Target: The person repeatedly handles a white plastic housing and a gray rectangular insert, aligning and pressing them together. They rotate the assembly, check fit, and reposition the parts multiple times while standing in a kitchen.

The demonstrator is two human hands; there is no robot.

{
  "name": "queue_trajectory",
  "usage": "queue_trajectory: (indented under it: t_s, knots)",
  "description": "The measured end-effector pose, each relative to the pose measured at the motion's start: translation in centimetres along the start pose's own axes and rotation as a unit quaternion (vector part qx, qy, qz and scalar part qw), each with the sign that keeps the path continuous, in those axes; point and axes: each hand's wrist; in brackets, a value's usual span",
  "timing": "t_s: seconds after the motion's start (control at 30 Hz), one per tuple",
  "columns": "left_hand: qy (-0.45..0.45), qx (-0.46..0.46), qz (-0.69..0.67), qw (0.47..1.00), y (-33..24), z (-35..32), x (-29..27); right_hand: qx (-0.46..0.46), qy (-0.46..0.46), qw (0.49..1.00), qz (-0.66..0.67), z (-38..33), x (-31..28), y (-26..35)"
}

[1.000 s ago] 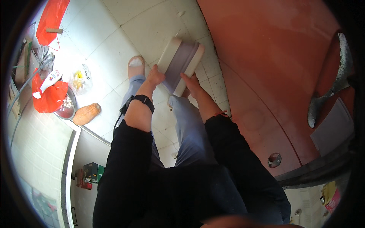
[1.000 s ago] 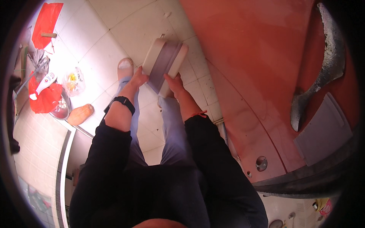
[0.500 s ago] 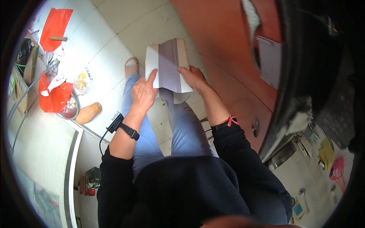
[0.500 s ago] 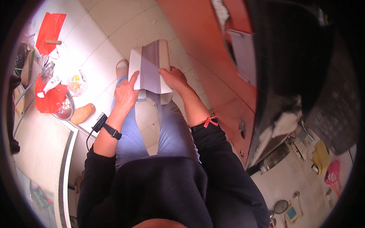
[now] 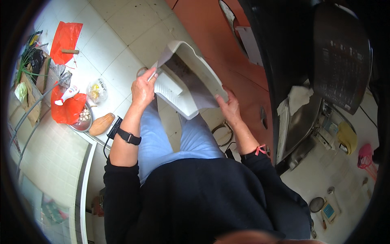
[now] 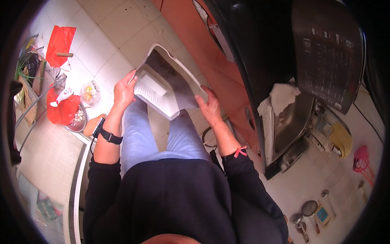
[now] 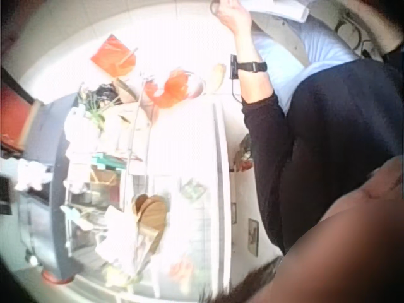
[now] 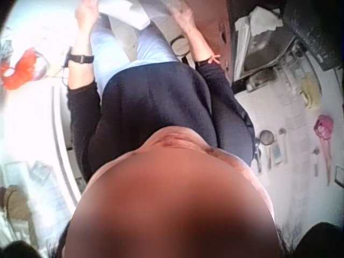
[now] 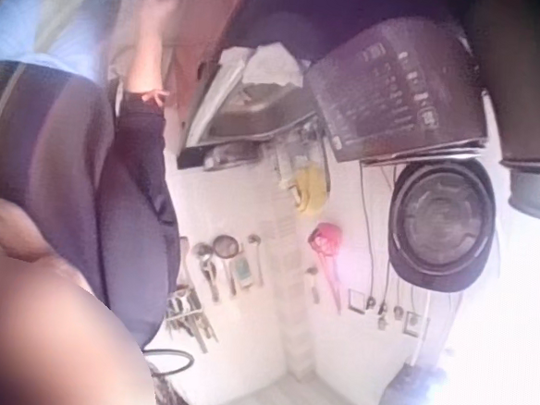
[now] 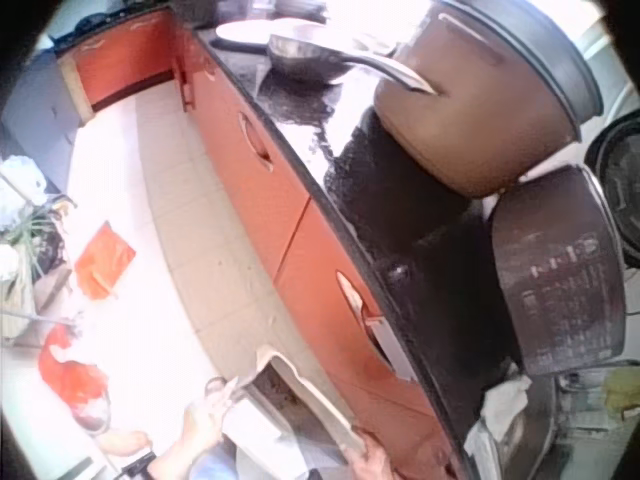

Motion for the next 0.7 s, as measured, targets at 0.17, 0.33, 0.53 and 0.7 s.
queue_trajectory:
  t_s: [0.17,0.33,0.53,0.7]
  knots:
    - [0.044,-0.062,-0.137,0.988,-0.4,0.7,-0.2,-0.073,-0.115,0.989,0.048,0.1,-1.4,1.0]
    - [0.124,-0.005,0.066,0.990,-0.3,1.4,-1.4,-0.171,-0.194,0.966,0.030,-1.3,-2.0,3.9]
    - [-0.159,0.312,0.175,0.920,-7.1,-0.5,-2.1,-0.178,-0.199,0.962,0.057,-2.6,-2.4,5.1]
    - [0.047,0.531,0.286,0.796,-14.4,-1.9,-2.8,-0.184,-0.213,0.959,0.028,-4.1,-2.7,5.4]
Point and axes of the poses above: each hand's wrist, its own z-axis towards the middle knuckle, its own x-axis out of the palm, y = z × x, and after that the axes turned 6 degrees about x, right-handed
